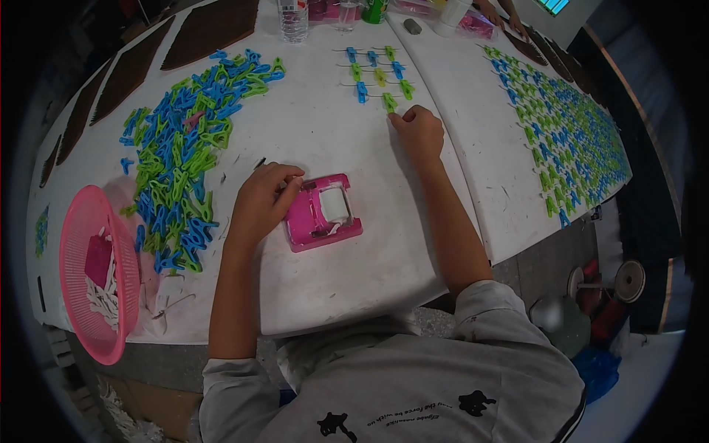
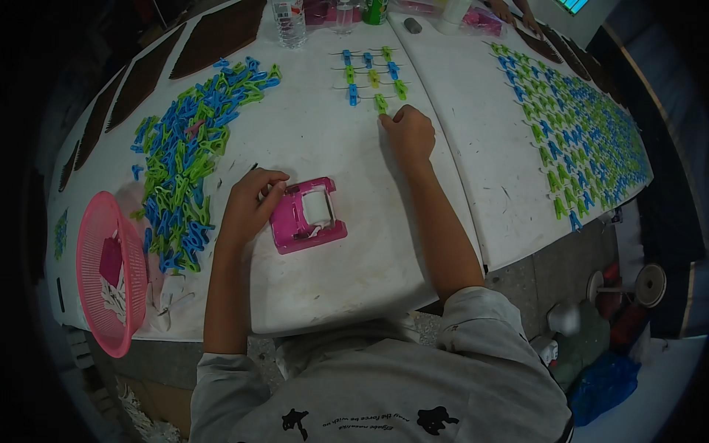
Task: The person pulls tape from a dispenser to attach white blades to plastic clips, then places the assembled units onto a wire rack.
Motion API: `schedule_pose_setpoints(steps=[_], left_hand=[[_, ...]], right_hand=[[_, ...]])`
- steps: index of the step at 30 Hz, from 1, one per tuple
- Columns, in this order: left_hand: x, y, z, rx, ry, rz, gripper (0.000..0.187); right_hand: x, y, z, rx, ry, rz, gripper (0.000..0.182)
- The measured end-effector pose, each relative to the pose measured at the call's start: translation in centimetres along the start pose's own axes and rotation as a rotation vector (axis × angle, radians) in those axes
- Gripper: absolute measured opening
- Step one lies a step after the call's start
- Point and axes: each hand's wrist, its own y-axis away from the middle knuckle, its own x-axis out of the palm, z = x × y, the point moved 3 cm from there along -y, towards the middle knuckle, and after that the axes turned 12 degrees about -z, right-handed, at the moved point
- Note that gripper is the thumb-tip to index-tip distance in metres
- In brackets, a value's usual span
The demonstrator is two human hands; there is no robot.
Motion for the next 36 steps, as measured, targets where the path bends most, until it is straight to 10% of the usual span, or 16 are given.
schedule_pose_setpoints(steps=[17, 24, 27, 31, 36], left_hand=[[0.2, 0.0, -0.3, -0.028, 0.027, 0.021, 0.017], [-2.5, -0.3, -3.2, 0.136, -0.071, -0.335, 0.019], [-6.2, 0.2, -9.7, 0.418, 0.282, -0.545, 0.021], [-10.3, 2.2, -20.9, 0.909, 0.169, -0.346, 0.014], [-11.4, 3.6, -23.6, 0.910, -0.145, -0.281, 0.013]], right_hand=[[-0.4, 0.3, 0.9, 0.031, 0.080, 0.007, 0.034], [0.9, 0.0, 0.0, -0.024, 0.090, -0.056, 0.035], [1.0, 0.1, 0.6, 0.000, 0.030, -0.008, 0.033], [0.3, 0.3, -0.4, -0.061, 0.082, -0.048, 0.031], [-0.1, 0.3, -0.4, -0.028, 0.013, -0.032, 0.030]])
